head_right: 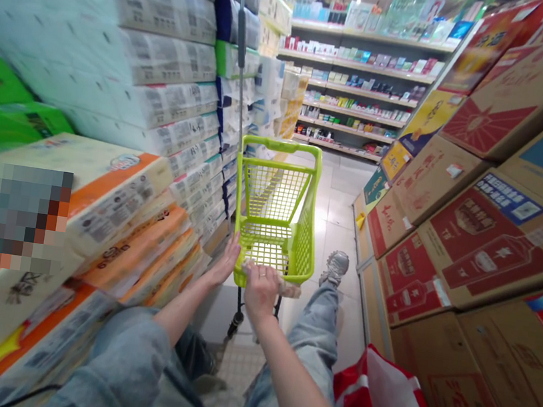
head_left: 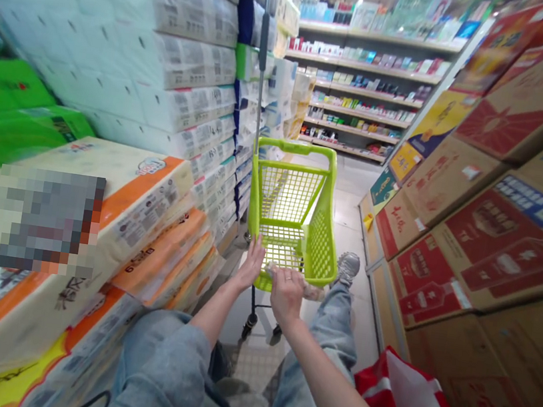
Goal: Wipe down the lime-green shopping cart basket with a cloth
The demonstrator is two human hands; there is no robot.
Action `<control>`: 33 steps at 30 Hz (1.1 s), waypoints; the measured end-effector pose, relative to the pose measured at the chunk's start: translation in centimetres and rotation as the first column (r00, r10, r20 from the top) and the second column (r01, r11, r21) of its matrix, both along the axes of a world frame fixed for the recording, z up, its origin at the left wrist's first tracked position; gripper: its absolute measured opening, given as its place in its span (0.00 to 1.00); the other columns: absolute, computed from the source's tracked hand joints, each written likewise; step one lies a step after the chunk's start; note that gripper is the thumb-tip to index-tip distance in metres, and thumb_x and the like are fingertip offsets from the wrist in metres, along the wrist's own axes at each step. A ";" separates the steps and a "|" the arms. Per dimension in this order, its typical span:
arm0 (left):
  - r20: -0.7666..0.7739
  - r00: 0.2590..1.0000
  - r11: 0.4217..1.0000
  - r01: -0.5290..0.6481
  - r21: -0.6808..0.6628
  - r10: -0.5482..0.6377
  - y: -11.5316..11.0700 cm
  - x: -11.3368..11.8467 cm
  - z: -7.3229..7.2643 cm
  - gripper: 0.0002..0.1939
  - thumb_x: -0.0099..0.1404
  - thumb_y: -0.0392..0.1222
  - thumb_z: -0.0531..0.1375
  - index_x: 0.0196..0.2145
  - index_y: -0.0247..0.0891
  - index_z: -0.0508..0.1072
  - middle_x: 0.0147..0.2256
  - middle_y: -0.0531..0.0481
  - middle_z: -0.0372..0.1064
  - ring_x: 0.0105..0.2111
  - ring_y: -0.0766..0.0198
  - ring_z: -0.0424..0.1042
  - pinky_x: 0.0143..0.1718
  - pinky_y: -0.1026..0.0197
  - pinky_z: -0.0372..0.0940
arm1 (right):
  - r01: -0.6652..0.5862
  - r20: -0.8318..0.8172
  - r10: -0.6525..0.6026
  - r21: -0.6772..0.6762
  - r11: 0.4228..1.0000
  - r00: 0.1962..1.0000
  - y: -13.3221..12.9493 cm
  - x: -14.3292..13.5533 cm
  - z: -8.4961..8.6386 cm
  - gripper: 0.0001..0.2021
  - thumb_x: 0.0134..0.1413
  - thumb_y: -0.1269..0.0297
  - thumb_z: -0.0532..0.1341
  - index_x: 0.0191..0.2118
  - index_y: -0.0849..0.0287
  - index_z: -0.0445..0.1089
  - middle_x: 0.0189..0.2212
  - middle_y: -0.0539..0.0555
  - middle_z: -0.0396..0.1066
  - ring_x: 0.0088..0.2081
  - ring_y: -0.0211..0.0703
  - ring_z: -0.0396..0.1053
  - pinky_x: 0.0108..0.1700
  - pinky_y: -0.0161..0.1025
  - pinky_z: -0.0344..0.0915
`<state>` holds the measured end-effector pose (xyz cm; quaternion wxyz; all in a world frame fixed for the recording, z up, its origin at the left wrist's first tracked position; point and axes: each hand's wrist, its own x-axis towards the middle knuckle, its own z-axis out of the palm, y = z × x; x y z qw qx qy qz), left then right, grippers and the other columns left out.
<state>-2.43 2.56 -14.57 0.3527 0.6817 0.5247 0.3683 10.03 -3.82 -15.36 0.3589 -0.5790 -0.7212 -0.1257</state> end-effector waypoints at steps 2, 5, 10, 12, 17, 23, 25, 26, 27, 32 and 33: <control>0.000 1.000 1.000 0.003 -0.003 -0.003 0.0 -0.4 -0.2 0.30 0.68 0.55 0.34 0.64 0.42 0.38 0.65 0.47 0.29 0.63 0.66 0.28 0.63 0.54 0.37 | 0.001 0.012 -0.001 -0.006 1.000 1.000 0.2 -1.6 0.5 0.11 0.60 0.67 0.49 0.36 0.58 0.69 0.29 0.56 0.69 0.35 0.46 0.62 0.39 0.42 0.54; -0.043 0.999 1.000 0.002 0.005 -0.002 -0.3 -1.2 -0.5 0.30 0.68 0.54 0.33 0.64 0.42 0.38 0.65 0.47 0.30 0.64 0.66 0.30 0.63 0.54 0.39 | -0.021 0.001 0.021 -0.018 1.000 1.000 0.4 -2.6 1.4 0.11 0.59 0.66 0.51 0.29 0.58 0.67 0.25 0.55 0.68 0.31 0.43 0.62 0.35 0.39 0.52; -0.156 0.986 0.996 0.065 0.058 -0.056 -1.6 -2.3 -0.5 0.28 0.69 0.52 0.35 0.64 0.43 0.40 0.65 0.47 0.33 0.64 0.66 0.34 0.62 0.55 0.42 | -0.042 -0.008 0.042 -0.045 0.998 0.999 0.2 -1.3 2.0 0.15 0.58 0.63 0.52 0.21 0.57 0.64 0.20 0.51 0.67 0.26 0.39 0.61 0.31 0.37 0.48; -0.227 0.969 0.990 0.118 0.071 -0.100 -2.1 -2.6 -0.2 0.27 0.69 0.52 0.36 0.63 0.46 0.42 0.65 0.48 0.35 0.63 0.65 0.38 0.61 0.55 0.45 | -0.027 -0.009 0.026 -0.051 0.998 1.000 -0.1 -0.2 1.9 0.16 0.58 0.63 0.51 0.20 0.58 0.64 0.19 0.50 0.67 0.25 0.38 0.60 0.30 0.37 0.47; -0.444 0.885 0.944 0.254 0.210 -0.139 -1.8 -1.9 1.1 0.25 0.68 0.50 0.44 0.61 0.50 0.52 0.65 0.48 0.35 0.63 0.56 0.40 0.60 0.48 0.47 | 0.002 0.045 0.001 -0.063 0.998 0.999 -0.2 3.2 1.6 0.17 0.56 0.63 0.51 0.18 0.58 0.64 0.18 0.50 0.67 0.24 0.36 0.60 0.30 0.36 0.45; -0.615 0.782 0.894 0.346 0.285 -0.107 -1.1 -0.2 2.5 0.24 0.68 0.47 0.46 0.61 0.53 0.51 0.65 0.50 0.34 0.64 0.53 0.37 0.58 0.43 0.48 | 0.064 0.077 -0.054 -0.129 0.990 0.996 0.6 7.4 1.8 0.18 0.54 0.64 0.51 0.16 0.59 0.66 0.18 0.50 0.68 0.23 0.34 0.59 0.29 0.36 0.43; -0.645 0.757 0.892 0.357 0.276 -0.103 -1.1 0.1 2.7 0.25 0.68 0.47 0.46 0.62 0.54 0.48 0.65 0.50 0.34 0.64 0.53 0.37 0.58 0.42 0.48 | 0.048 0.078 -0.037 -0.154 0.987 0.996 0.8 8.3 2.1 0.18 0.54 0.64 0.51 0.16 0.59 0.66 0.18 0.50 0.68 0.22 0.34 0.58 0.29 0.36 0.43; -0.657 0.748 0.891 0.362 0.275 -0.101 -1.1 0.2 2.7 0.25 0.68 0.47 0.45 0.62 0.54 0.47 0.65 0.50 0.35 0.64 0.53 0.37 0.58 0.42 0.48 | 0.028 0.074 -0.015 -0.166 0.986 0.997 0.9 8.8 2.3 0.19 0.55 0.64 0.50 0.16 0.59 0.66 0.18 0.50 0.68 0.23 0.34 0.58 0.29 0.36 0.43; -0.666 0.740 0.888 0.366 0.277 -0.097 -1.1 0.2 2.6 0.26 0.68 0.47 0.46 0.62 0.54 0.46 0.65 0.50 0.35 0.64 0.53 0.37 0.58 0.42 0.48 | 0.002 0.069 0.010 -0.180 0.984 0.998 1.0 9.1 2.4 0.19 0.55 0.64 0.50 0.17 0.59 0.67 0.18 0.50 0.68 0.23 0.34 0.59 0.29 0.35 0.43; -0.691 0.721 0.890 0.349 0.294 -0.055 -0.7 0.0 2.4 0.27 0.67 0.46 0.47 0.62 0.51 0.46 0.65 0.49 0.36 0.64 0.53 0.36 0.59 0.42 0.46 | -0.079 0.054 0.095 -0.248 0.965 0.994 1.8 10.6 2.5 0.19 0.55 0.63 0.49 0.17 0.60 0.67 0.19 0.51 0.68 0.24 0.34 0.60 0.29 0.35 0.45; -0.691 0.722 0.894 0.338 0.295 -0.045 -0.4 -0.2 2.4 0.27 0.67 0.46 0.46 0.62 0.50 0.46 0.65 0.49 0.36 0.64 0.53 0.36 0.59 0.43 0.46 | -0.082 0.057 0.100 -0.258 0.963 0.993 1.9 10.9 2.4 0.19 0.55 0.63 0.49 0.17 0.60 0.66 0.19 0.51 0.68 0.24 0.34 0.60 0.29 0.35 0.45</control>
